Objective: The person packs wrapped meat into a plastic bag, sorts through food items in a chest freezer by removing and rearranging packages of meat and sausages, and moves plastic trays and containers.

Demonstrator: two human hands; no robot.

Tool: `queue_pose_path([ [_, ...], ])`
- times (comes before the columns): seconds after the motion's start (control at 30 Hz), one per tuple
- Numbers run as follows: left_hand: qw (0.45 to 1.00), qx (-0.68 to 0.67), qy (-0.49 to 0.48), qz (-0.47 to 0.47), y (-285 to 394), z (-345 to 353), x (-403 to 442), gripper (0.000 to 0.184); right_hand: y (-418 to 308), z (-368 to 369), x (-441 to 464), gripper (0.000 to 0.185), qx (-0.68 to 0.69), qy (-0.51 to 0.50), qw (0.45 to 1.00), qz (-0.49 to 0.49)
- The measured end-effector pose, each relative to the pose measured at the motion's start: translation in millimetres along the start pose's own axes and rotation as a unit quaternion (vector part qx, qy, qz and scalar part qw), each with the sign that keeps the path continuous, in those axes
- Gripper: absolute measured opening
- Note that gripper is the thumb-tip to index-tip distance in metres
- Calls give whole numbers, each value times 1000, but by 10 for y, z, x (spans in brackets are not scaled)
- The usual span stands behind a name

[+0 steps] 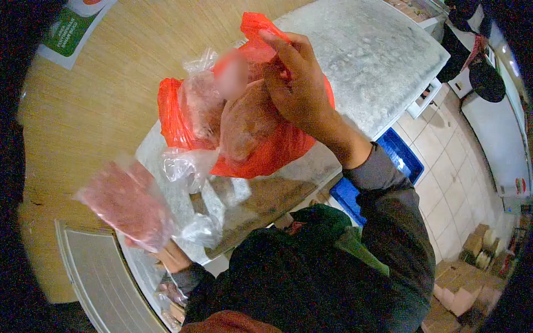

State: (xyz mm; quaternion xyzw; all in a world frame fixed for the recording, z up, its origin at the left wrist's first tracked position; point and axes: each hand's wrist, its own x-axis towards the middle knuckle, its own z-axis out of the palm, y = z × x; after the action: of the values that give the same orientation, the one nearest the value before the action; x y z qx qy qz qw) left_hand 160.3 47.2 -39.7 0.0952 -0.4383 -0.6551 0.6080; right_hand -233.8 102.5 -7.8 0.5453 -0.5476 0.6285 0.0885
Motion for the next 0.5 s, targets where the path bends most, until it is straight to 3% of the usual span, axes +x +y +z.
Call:
queue_pose_path([
  [0.07, 996, 14, -83, -17, 62, 170, 299, 71, 44, -23, 34, 47, -12, 3, 1000, -15],
  [0.13, 993, 55, -93, -37, 139, 196, 512, 76, 137, -34, 89, 47, -27, 10, 998, -60],
  [0.23, 968, 154, -167, -103, 13, 669, 1014, 86, 262, -14, 160, 46, 72, 12, 997, -28],
  [0.27, 951, 188, -207, -131, -117, 956, 1257, 88, 225, -46, 191, 47, 122, 1, 992, 29],
  [0.33, 860, 344, -374, -50, -459, 1530, 1682, 88, 83, -185, 317, 48, 207, -20, 969, 132],
  [0.37, 749, 451, -481, 61, -644, 1769, 1793, 85, 21, -267, 388, 48, 241, -27, 953, 179],
  [0.47, 647, 572, -502, 36, -1023, 1966, 1766, 82, 129, -440, 530, 45, 350, -50, 898, 261],
  [0.5, 638, 576, -511, 24, -1040, 2006, 1812, 80, 182, -457, 585, 44, 325, -52, 909, 256],
])
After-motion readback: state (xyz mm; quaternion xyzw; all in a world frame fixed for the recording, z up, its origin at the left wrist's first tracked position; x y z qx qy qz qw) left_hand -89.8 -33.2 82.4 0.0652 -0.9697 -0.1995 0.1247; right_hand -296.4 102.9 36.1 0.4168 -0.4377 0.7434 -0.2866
